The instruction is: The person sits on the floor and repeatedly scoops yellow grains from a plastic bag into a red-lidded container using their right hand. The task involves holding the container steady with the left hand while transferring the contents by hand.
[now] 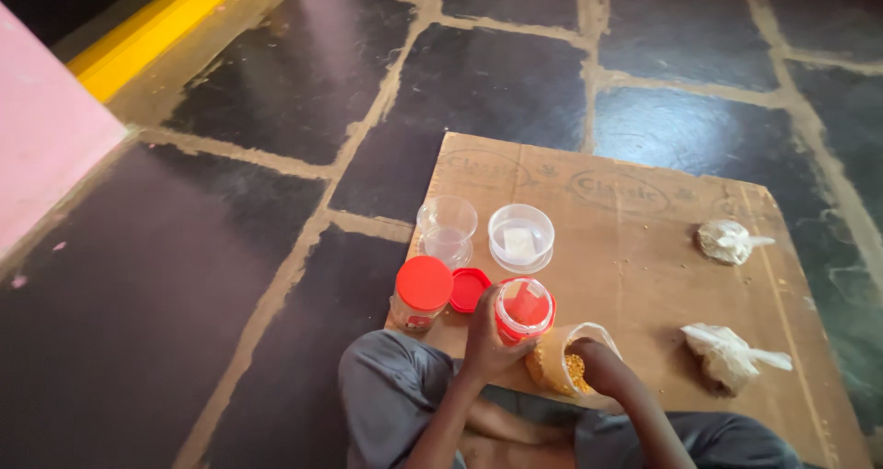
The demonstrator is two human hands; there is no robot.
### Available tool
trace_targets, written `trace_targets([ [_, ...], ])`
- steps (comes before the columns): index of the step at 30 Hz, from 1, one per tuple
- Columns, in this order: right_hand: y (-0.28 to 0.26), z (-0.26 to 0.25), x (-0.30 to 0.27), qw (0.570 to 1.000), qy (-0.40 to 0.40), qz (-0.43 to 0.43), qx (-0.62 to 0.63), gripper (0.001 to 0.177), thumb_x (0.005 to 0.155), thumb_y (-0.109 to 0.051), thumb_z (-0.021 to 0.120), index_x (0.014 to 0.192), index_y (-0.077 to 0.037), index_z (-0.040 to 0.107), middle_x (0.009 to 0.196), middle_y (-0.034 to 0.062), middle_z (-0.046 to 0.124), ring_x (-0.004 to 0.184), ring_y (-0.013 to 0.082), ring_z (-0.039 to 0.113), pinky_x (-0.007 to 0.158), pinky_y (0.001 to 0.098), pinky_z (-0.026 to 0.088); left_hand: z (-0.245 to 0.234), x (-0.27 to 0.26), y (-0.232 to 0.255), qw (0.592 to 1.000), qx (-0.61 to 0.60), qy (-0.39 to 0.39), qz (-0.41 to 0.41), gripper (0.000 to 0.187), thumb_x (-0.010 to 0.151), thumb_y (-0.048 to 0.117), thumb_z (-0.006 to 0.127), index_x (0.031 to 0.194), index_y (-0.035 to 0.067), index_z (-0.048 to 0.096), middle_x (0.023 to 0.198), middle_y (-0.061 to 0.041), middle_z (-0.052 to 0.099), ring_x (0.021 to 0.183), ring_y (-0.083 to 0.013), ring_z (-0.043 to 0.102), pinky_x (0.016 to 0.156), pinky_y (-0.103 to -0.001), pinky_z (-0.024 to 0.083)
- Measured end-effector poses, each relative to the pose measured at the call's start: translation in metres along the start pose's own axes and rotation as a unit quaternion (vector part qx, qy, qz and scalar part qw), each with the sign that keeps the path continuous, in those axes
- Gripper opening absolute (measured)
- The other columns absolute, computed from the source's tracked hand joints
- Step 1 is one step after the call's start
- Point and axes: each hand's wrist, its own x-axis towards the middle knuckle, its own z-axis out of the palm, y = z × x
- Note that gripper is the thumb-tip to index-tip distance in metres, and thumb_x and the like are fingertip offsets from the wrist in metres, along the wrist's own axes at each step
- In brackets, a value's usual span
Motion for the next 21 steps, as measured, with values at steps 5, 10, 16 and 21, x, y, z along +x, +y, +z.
trace_targets([
  [5, -0.006, 0.014, 0.011, 0.997, 0.027, -0.036, 0.060, 0.048, 0.073, -0.004, 0.071, 0.120, -0.004, 0.069, 0.131, 0.0205, 0.063, 0.122, 0.0393, 0.054, 0.104, 0.0444, 0.043, 0.003, -0.003, -0.009, 1.000, 0.008, -0.003, -0.005, 0.107, 0.069, 0.033, 0.096, 0.151, 0.000, 0.036, 0.152, -0.023, 0.047, 0.142, -0.0387, 0.048, 0.117, -0.048, 0.042],
  [10, -0.015, 0.028, 0.018, 0.990, -0.017, -0.117, -0.080, 0.034, 0.082, -0.020, 0.070, 0.114, -0.006, 0.071, 0.125, 0.0163, 0.067, 0.125, 0.0375, 0.055, 0.112, 0.0486, 0.038, 0.005, -0.004, -0.014, 1.000, 0.014, -0.006, -0.001, 0.107, 0.068, 0.032, 0.096, 0.151, 0.000, 0.037, 0.152, -0.023, 0.047, 0.142, -0.0395, 0.048, 0.117, -0.049, 0.041],
  [16, -0.035, 0.024, 0.016, 0.999, 0.015, 0.015, -0.037, 0.037, 0.080, -0.025, 0.071, 0.111, -0.004, 0.071, 0.124, 0.0220, 0.065, 0.119, 0.0421, 0.056, 0.101, 0.0468, 0.046, 0.004, -0.003, -0.012, 1.000, 0.004, -0.005, 0.005, 0.107, 0.068, 0.033, 0.096, 0.150, 0.001, 0.036, 0.151, -0.023, 0.047, 0.142, -0.0400, 0.047, 0.117, -0.049, 0.040],
  [21, -0.072, 0.013, 0.022, 0.988, -0.034, 0.134, -0.064, 0.042, 0.080, -0.039, 0.075, 0.105, -0.004, 0.069, 0.113, 0.0191, 0.070, 0.109, 0.0354, 0.065, 0.094, 0.0441, 0.052, 0.002, -0.002, -0.008, 1.000, -0.002, -0.006, -0.001, 0.106, 0.068, 0.032, 0.096, 0.150, 0.001, 0.037, 0.151, -0.022, 0.048, 0.142, -0.0394, 0.048, 0.118, -0.048, 0.040],
])
